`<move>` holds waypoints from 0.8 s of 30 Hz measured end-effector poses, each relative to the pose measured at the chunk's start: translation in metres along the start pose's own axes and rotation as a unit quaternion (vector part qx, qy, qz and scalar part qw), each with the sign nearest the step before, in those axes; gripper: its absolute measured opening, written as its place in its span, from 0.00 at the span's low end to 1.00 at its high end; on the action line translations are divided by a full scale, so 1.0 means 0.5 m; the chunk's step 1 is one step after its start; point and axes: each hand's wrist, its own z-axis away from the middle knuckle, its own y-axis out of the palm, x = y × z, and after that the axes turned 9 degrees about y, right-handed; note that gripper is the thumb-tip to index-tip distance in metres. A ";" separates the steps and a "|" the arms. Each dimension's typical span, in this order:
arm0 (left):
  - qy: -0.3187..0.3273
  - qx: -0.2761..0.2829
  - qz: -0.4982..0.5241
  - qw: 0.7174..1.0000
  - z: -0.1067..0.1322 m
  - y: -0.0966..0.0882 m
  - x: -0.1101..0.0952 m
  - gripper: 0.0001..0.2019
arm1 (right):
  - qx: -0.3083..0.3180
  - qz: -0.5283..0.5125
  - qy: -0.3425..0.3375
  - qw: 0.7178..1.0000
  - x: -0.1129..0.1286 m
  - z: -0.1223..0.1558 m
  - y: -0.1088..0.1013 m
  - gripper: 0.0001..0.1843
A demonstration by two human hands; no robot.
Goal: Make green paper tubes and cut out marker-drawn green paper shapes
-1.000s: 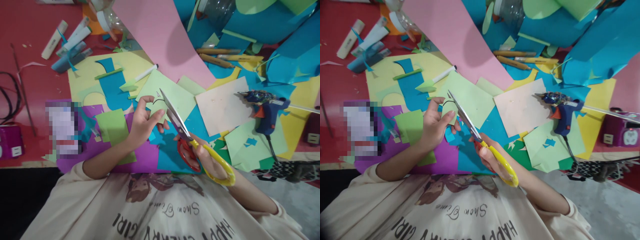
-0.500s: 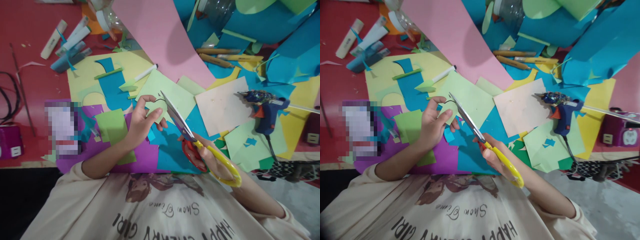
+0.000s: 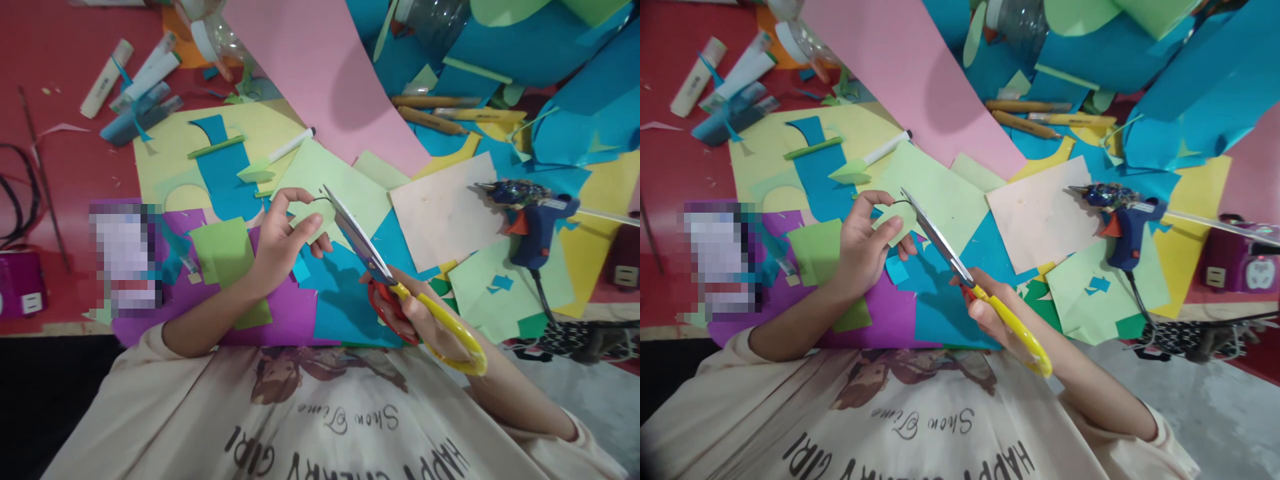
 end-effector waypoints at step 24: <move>-0.040 0.015 0.023 0.999 -0.005 -0.006 -0.001 0.19 | -0.014 -0.053 0.009 0.998 -0.007 0.002 0.002 0.37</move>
